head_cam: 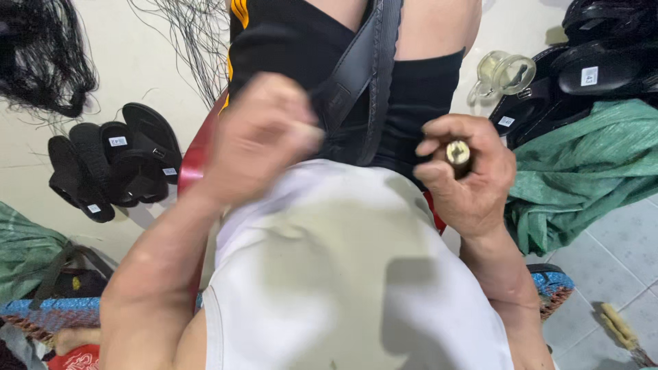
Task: The person stitches a black shoe using a needle and thread. They repeatedly push the needle through the shoe's edge and pull the thread tight to secure the seam.
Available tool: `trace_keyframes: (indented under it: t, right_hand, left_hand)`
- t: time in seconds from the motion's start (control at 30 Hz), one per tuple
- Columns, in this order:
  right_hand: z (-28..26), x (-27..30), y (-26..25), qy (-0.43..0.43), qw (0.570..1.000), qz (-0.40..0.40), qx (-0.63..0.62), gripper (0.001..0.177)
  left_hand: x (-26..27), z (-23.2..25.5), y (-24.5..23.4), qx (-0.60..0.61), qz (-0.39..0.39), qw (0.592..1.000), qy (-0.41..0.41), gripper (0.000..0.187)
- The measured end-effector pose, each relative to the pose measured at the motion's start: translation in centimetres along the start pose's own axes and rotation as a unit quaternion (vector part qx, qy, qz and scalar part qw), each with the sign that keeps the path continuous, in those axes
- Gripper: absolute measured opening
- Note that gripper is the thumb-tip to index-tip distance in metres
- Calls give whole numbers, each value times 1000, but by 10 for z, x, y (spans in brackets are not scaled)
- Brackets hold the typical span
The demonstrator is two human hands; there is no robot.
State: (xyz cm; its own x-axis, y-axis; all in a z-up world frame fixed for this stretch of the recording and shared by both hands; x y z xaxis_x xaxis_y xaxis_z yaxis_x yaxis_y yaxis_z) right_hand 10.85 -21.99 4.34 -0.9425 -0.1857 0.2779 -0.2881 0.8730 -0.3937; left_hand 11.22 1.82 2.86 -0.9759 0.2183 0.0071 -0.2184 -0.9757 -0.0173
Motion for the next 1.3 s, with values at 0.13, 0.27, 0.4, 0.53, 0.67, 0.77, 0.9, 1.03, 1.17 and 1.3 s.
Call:
trace_keyframes:
  t: [0.13, 0.27, 0.4, 0.53, 0.67, 0.77, 0.9, 1.03, 1.17, 1.3]
  right_hand:
    - [-12, 3, 1, -133, 980, 0, 148, 32]
    - [-10, 0, 17, -182, 960, -45, 206, 21]
    - [-8, 1, 21, -195, 943, -53, 266, 21]
    - [-29, -3, 22, -211, 930, -56, 295, 17]
    - [-49, -10, 25, -224, 896, -80, 375, 9]
    - [-63, -13, 28, -254, 847, -86, 459, 5]
    - [-77, -17, 35, -305, 755, -104, 571, 14]
    - [-75, -23, 44, -302, 731, -154, 593, 13]
    - [-62, -31, 51, -293, 783, -157, 525, 15]
    - [-59, -33, 58, -301, 841, -110, 436, 12]
  left_hand:
    - [82, -87, -123, 232, 189, 923, -243, 10]
    - [127, -78, -185, -491, 177, 793, -314, 27]
    - [65, 5, -97, -507, 122, 853, 14, 18]
    - [19, 27, -12, -355, 36, 931, 80, 18]
    - [-1, 25, 44, -316, -39, 941, 118, 29]
    - [3, 8, 61, -374, -32, 920, 115, 37]
    - [7, -16, 73, -437, -45, 897, 37, 42]
    - [8, -23, 71, -383, -42, 921, 50, 34]
    - [10, -30, 63, -220, -21, 974, 50, 23]
    - [9, -26, 54, -167, 12, 983, 73, 19]
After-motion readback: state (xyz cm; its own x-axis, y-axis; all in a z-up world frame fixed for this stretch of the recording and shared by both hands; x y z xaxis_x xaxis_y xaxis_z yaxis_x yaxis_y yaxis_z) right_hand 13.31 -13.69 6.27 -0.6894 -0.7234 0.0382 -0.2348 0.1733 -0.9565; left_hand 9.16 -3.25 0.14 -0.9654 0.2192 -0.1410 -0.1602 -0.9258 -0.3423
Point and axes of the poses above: each hand's wrist, its own x-axis away from the middle knuckle, its own y-axis out of the palm, z = x × y, the point moved 9 cm from there along -x, towards the middle knuckle, and after that the axes turned 2 degrees about y, right-handed, at the moved point
